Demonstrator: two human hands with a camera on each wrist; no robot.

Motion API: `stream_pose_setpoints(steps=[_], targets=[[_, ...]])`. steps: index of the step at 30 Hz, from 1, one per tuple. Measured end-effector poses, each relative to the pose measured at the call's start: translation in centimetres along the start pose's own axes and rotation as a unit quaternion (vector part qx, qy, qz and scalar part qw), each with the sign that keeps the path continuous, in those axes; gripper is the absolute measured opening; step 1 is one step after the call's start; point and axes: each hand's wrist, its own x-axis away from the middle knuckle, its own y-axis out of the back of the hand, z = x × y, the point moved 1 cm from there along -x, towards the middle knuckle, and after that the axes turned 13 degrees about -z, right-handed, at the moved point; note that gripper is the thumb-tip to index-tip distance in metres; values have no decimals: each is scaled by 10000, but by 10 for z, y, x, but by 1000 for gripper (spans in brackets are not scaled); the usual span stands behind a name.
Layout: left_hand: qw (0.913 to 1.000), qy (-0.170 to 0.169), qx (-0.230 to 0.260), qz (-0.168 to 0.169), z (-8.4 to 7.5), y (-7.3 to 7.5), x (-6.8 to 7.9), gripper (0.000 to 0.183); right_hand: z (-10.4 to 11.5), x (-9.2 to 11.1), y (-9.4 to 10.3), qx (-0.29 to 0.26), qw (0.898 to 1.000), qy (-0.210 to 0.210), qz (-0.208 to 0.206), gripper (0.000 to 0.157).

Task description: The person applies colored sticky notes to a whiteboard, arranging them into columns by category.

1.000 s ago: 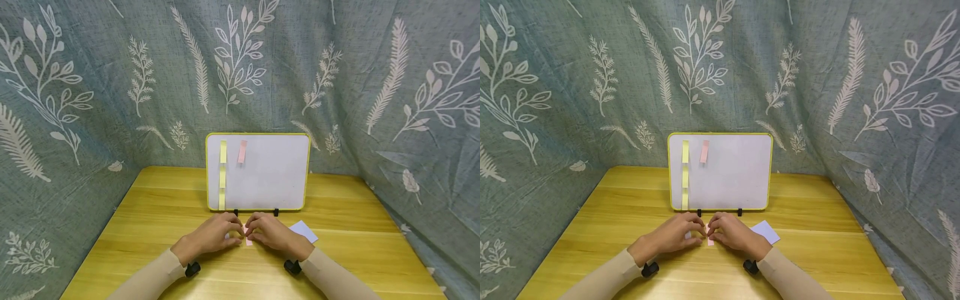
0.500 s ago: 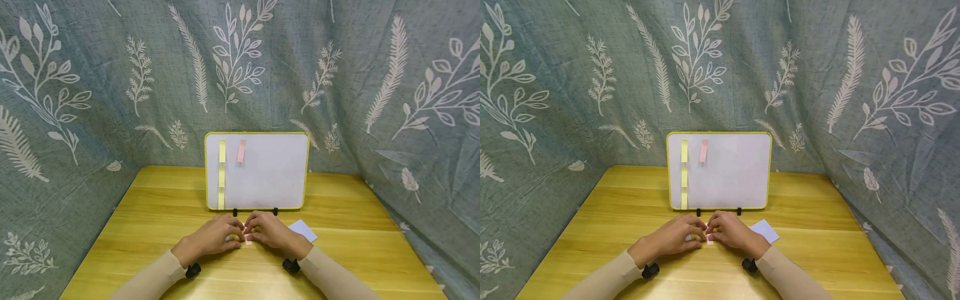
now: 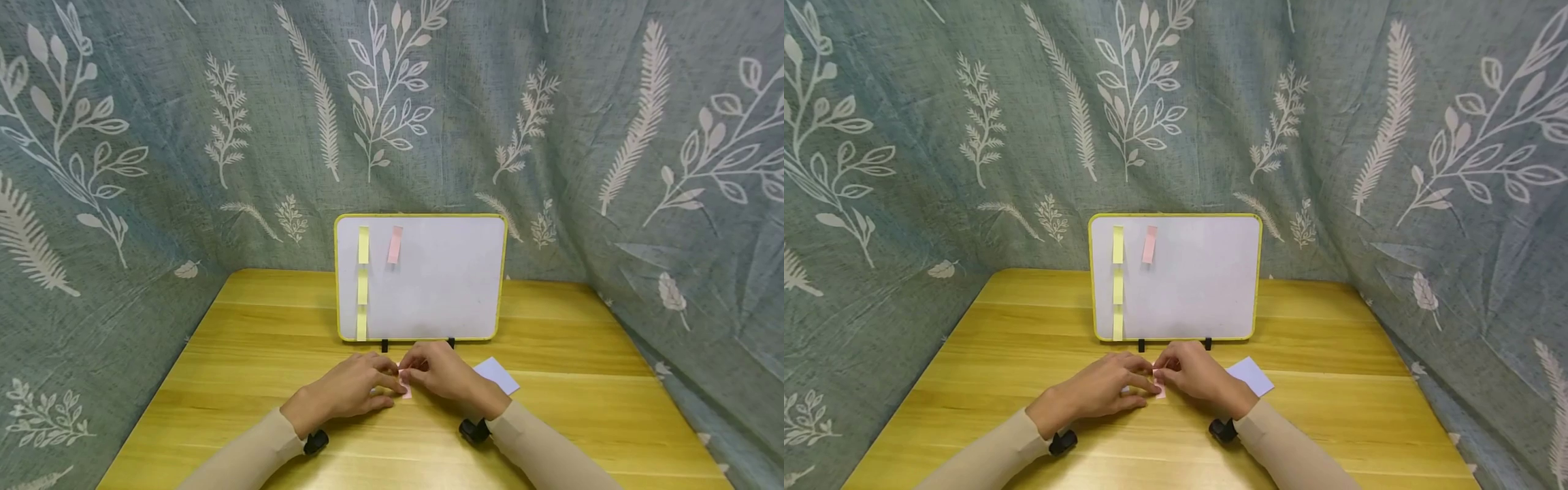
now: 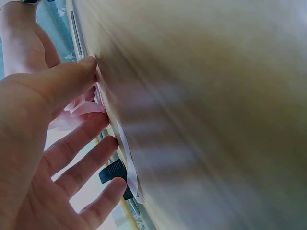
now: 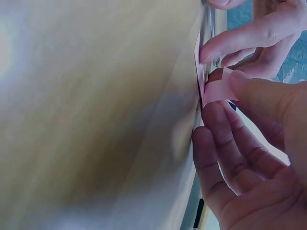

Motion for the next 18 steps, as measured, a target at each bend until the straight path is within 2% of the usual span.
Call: stream_pose_setpoints(steps=[9, 18], targets=[[9998, 127, 83, 89, 0, 2, -2, 33, 0, 0, 0, -547, 9968, -497, -302, 6], [9997, 212, 38, 113, -2, 0, 0, 33, 0, -1, 2, -1016, 9831, -1398, -608, 11]])
